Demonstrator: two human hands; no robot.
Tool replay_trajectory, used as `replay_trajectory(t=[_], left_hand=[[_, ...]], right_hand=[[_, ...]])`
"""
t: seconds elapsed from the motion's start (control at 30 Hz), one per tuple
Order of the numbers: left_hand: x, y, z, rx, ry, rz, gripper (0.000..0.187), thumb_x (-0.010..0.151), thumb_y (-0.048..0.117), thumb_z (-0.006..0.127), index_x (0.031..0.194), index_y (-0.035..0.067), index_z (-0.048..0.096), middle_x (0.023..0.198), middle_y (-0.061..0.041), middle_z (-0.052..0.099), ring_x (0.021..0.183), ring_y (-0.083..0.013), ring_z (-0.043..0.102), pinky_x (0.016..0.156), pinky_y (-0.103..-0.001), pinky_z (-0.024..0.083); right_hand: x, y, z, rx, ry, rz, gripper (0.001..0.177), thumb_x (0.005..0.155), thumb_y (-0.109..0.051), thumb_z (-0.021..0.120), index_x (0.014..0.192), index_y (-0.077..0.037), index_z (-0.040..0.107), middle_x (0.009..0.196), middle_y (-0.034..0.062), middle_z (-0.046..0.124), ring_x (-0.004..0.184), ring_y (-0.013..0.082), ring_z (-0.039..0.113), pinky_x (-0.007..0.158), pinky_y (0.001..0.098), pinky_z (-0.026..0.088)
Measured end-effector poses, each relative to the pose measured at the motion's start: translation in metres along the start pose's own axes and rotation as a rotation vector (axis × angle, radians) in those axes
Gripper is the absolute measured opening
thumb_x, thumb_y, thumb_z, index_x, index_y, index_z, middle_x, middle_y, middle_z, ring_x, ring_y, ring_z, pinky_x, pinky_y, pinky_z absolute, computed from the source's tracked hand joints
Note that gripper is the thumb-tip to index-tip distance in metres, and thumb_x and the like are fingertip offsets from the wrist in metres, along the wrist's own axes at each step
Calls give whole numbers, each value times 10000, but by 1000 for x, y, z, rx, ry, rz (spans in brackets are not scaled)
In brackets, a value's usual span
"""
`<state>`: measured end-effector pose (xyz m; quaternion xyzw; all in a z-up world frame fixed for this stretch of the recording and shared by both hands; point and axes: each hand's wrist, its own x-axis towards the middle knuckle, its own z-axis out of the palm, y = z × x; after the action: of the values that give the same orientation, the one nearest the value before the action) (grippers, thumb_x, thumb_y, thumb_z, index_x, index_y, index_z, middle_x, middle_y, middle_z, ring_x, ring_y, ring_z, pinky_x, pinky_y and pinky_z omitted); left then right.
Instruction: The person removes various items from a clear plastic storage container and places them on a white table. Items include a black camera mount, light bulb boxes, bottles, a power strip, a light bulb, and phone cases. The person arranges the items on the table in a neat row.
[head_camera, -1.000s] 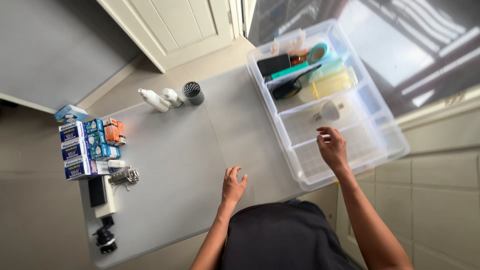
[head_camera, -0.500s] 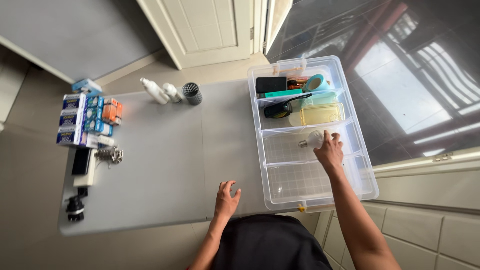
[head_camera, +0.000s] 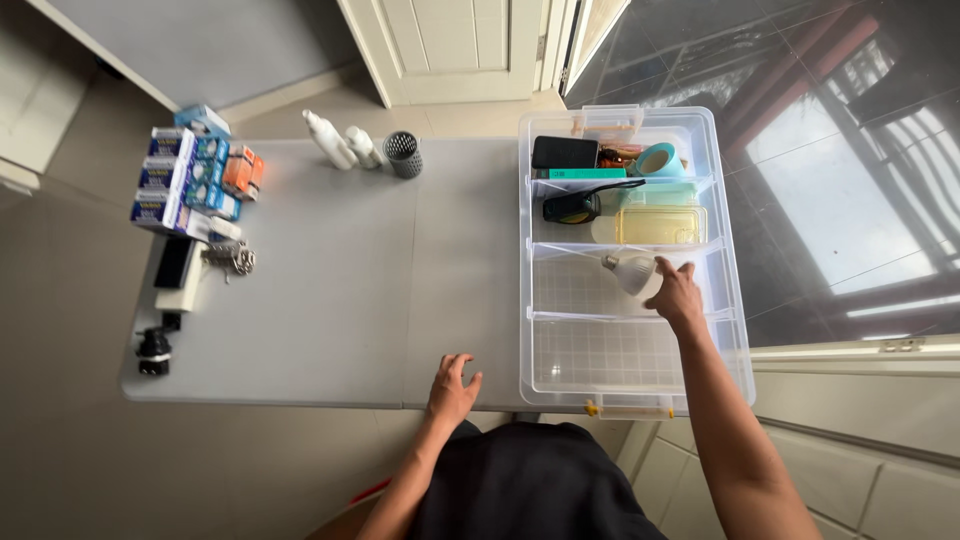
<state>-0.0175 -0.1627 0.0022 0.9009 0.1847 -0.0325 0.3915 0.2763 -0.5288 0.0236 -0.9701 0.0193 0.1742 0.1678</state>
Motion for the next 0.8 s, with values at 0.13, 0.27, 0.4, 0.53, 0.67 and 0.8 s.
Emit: replay_trajectory(t=[0.13, 0.27, 0.4, 0.53, 0.67, 0.8], left_hand=[[-1, 4, 1, -19, -26, -64, 384, 919, 250, 700, 1256, 88, 611, 1224, -95, 596, 985, -261, 649, 843, -405, 574], [-3, 6, -8, -101, 40, -36, 386, 923, 250, 701, 1256, 75, 612, 1248, -111, 599, 990, -268, 662, 846, -405, 578], [-5, 25, -25, -157, 100, -25, 370, 930, 256, 690, 1247, 78, 620, 1234, -111, 612, 982, -254, 672, 826, -393, 594], [0, 61, -46, -258, 96, -4, 368, 933, 281, 692, 1238, 83, 633, 1230, -100, 637, 1020, -240, 686, 835, -392, 591], [6, 99, -61, -458, 32, 14, 475, 937, 393, 673, 1285, 74, 615, 1305, -99, 634, 1099, -236, 685, 853, -385, 597], [13, 122, -69, -675, -34, 33, 785, 906, 578, 669, 1439, 28, 497, 1375, -148, 606, 1230, -253, 635, 940, -390, 586]], right_hand=[[-6, -12, -14, 34, -17, -37, 1026, 589, -109, 952, 1500, -242, 499, 1443, 179, 498, 1199, 412, 625, 1006, 467, 558], [-25, -18, -34, 94, 94, -205, 1015, 581, -121, 953, 1478, -196, 484, 1452, 144, 504, 1246, 382, 591, 1005, 483, 543], [-63, -34, -53, 105, 259, -297, 978, 669, -178, 959, 1520, -156, 477, 1435, 172, 520, 1237, 389, 614, 971, 500, 552], [-95, -71, -51, 489, 45, -228, 947, 724, -257, 908, 1526, -127, 422, 1347, 175, 565, 957, 284, 725, 825, 411, 618], [-128, -114, -23, 971, -197, -298, 809, 781, -244, 830, 1483, -100, 454, 1230, 116, 644, 928, 202, 727, 763, 362, 645], [-165, -148, -1, 1201, -471, -284, 809, 834, -281, 803, 1505, -70, 404, 1187, 188, 617, 949, 218, 690, 802, 377, 633]])
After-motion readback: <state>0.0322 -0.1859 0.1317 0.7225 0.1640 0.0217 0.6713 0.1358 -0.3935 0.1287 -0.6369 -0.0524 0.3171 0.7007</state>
